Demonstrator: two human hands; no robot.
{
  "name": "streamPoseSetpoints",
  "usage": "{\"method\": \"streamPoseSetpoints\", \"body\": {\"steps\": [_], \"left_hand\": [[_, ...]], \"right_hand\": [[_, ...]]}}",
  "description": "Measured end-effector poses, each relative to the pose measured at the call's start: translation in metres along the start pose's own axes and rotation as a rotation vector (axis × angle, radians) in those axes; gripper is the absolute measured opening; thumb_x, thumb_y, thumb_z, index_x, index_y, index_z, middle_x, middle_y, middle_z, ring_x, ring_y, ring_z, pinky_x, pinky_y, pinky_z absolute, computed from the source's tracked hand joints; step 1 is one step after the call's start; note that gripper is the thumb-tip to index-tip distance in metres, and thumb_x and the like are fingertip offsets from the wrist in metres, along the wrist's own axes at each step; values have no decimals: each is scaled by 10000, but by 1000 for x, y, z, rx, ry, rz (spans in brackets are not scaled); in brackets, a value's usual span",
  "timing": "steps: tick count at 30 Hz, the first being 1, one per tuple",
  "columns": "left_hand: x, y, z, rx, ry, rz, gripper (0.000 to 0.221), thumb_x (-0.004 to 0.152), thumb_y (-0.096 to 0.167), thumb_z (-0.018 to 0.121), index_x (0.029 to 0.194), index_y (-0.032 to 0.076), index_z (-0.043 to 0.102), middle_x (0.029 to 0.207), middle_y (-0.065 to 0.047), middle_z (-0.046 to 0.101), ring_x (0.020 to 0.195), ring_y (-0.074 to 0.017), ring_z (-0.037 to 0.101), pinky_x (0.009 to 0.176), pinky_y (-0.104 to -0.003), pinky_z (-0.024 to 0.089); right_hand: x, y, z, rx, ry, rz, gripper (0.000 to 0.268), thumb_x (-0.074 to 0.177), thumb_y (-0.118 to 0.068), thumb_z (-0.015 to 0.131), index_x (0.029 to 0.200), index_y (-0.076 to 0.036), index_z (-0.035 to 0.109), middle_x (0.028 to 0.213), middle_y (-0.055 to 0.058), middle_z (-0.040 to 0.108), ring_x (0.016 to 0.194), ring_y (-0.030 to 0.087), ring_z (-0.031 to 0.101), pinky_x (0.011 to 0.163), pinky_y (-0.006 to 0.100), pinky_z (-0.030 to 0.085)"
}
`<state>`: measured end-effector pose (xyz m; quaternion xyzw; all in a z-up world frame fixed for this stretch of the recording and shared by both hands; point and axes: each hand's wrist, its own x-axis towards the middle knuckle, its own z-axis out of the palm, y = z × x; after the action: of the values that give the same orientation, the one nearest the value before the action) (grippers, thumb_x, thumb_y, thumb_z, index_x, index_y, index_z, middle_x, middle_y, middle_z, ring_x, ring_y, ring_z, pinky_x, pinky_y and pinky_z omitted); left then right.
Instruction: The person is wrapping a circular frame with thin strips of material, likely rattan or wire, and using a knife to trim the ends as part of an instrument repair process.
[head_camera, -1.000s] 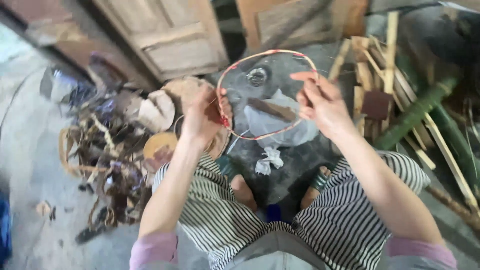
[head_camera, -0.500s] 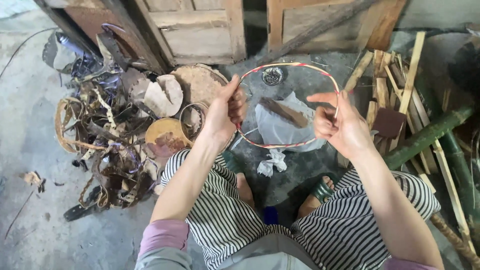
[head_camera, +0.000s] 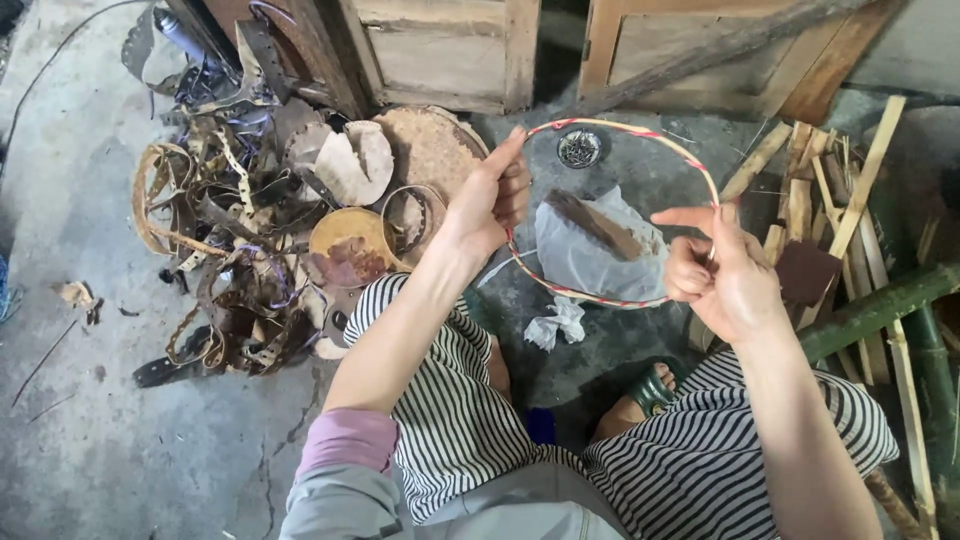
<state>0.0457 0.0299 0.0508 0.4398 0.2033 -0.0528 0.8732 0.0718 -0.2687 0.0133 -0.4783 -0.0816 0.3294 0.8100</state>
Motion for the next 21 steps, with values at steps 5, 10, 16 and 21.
{"method": "streamPoseSetpoints", "body": {"steps": [5, 10, 16, 21], "left_hand": [[-22, 21, 9, 88, -115, -90, 454, 989, 384, 595, 605, 191, 445, 543, 76, 371, 465, -85, 257, 414, -250, 204], [-10, 12, -2, 155, -268, -168, 442, 983, 450, 552, 654, 186, 419, 561, 74, 302, 475, -74, 208, 409, -246, 132], [9, 14, -2, 240, -182, -204, 445, 984, 489, 547, 662, 198, 448, 560, 92, 332, 466, -67, 214, 414, -236, 158], [22, 10, -3, 279, 100, -160, 488, 897, 537, 640, 603, 251, 376, 534, 105, 297, 452, -50, 164, 433, -246, 60]], "right_hand": [[0, -19, 1, 179, -342, -22, 496, 1175, -424, 330, 1446, -92, 579, 721, -17, 582, 628, 112, 422, 639, 262, 322], [12, -28, -1, 260, -206, -10, 642, 1071, -552, 512, 1507, -83, 553, 1006, 138, 727, 958, 248, 656, 887, 434, 506], [23, -25, 1, 127, -188, 56, 562, 1147, -487, 274, 1270, -59, 616, 696, -18, 518, 568, 114, 422, 540, 258, 365], [29, -8, 2, 106, -152, 71, 537, 1158, -453, 213, 1002, -98, 585, 615, -71, 361, 476, 93, 262, 413, 239, 239]]}}
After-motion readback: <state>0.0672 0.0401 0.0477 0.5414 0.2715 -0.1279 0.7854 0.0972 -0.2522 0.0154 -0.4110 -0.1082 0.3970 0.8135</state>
